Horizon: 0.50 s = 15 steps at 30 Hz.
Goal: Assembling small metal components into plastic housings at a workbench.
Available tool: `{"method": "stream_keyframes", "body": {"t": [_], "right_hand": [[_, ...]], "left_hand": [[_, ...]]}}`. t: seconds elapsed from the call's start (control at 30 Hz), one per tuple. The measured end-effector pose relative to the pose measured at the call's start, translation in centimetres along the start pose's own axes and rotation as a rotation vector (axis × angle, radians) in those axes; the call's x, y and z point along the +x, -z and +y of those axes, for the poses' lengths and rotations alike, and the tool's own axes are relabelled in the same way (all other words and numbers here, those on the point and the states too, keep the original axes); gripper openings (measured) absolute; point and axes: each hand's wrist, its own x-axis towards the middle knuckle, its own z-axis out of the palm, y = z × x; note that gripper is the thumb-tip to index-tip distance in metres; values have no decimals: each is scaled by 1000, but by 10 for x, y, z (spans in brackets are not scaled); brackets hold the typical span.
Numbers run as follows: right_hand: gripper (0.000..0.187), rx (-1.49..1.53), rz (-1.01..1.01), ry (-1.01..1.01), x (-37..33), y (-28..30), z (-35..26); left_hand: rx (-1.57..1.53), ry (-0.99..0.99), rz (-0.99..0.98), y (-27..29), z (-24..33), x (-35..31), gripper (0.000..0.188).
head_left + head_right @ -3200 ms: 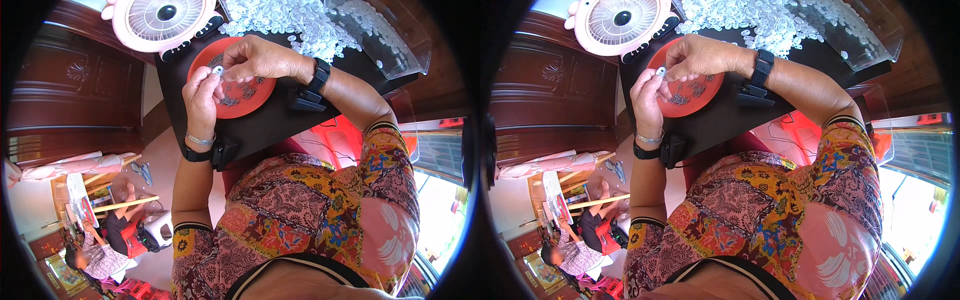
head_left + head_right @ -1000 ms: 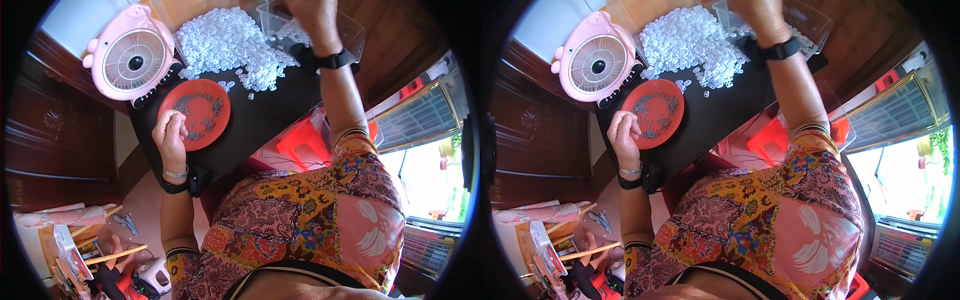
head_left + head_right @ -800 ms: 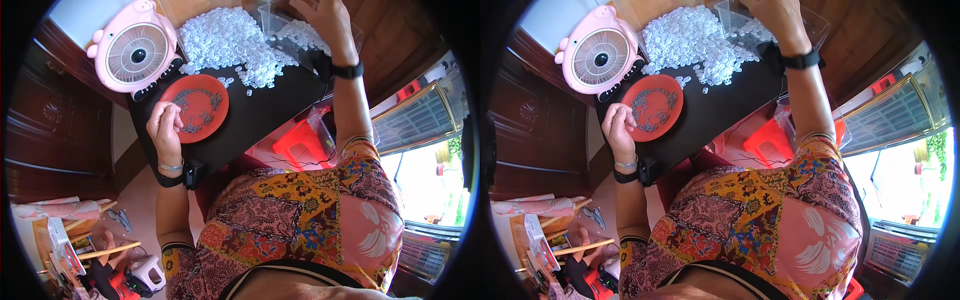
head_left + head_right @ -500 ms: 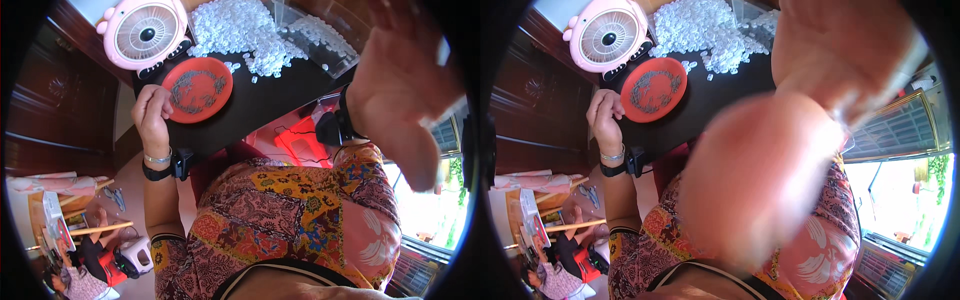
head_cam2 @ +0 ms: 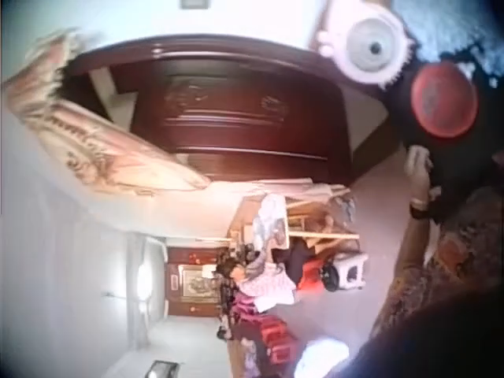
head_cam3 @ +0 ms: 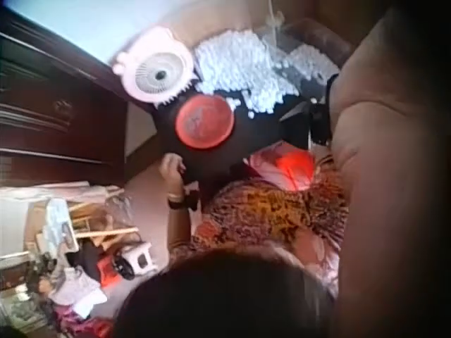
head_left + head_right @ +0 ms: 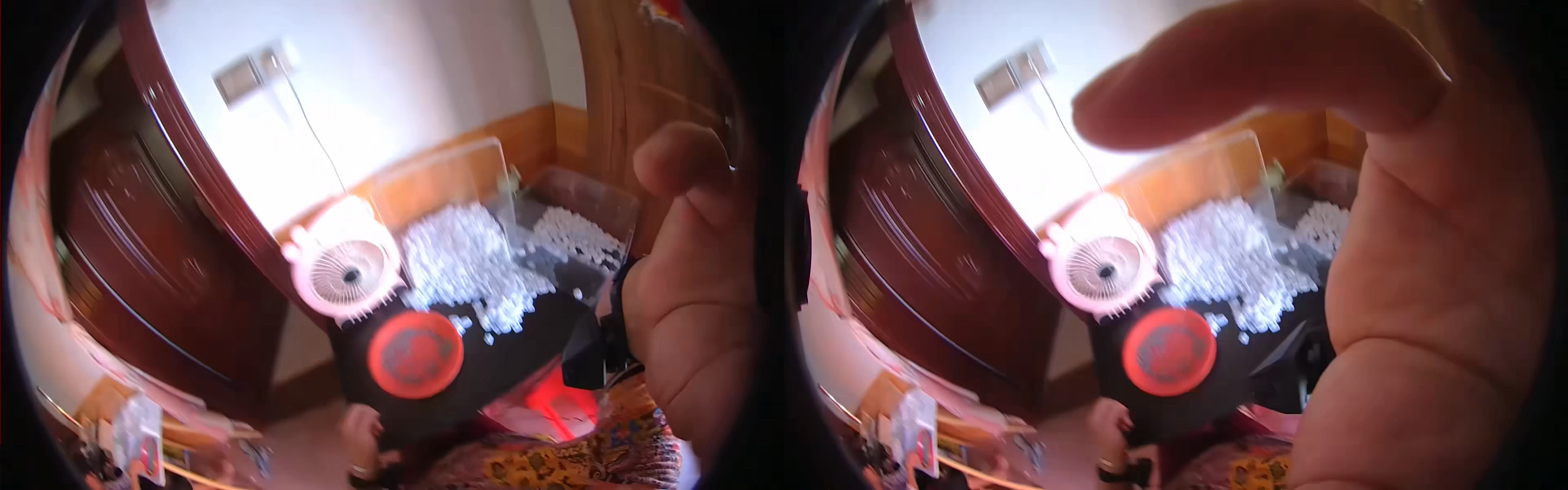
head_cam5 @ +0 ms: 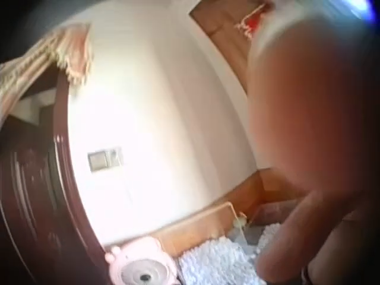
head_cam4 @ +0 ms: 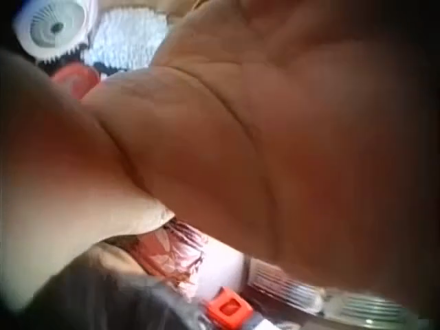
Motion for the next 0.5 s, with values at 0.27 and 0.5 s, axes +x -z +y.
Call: {"method": "stream_keyframes", "body": {"t": [0.27,0.5], "right_hand": [[68,-37,158,331,141,10,-53],[59,221,-124,133,85,-36,-35]], "left_hand": [[-72,53,-125,76,-25,80,29],[-189,203,10,2,-38,-6,16]]}}
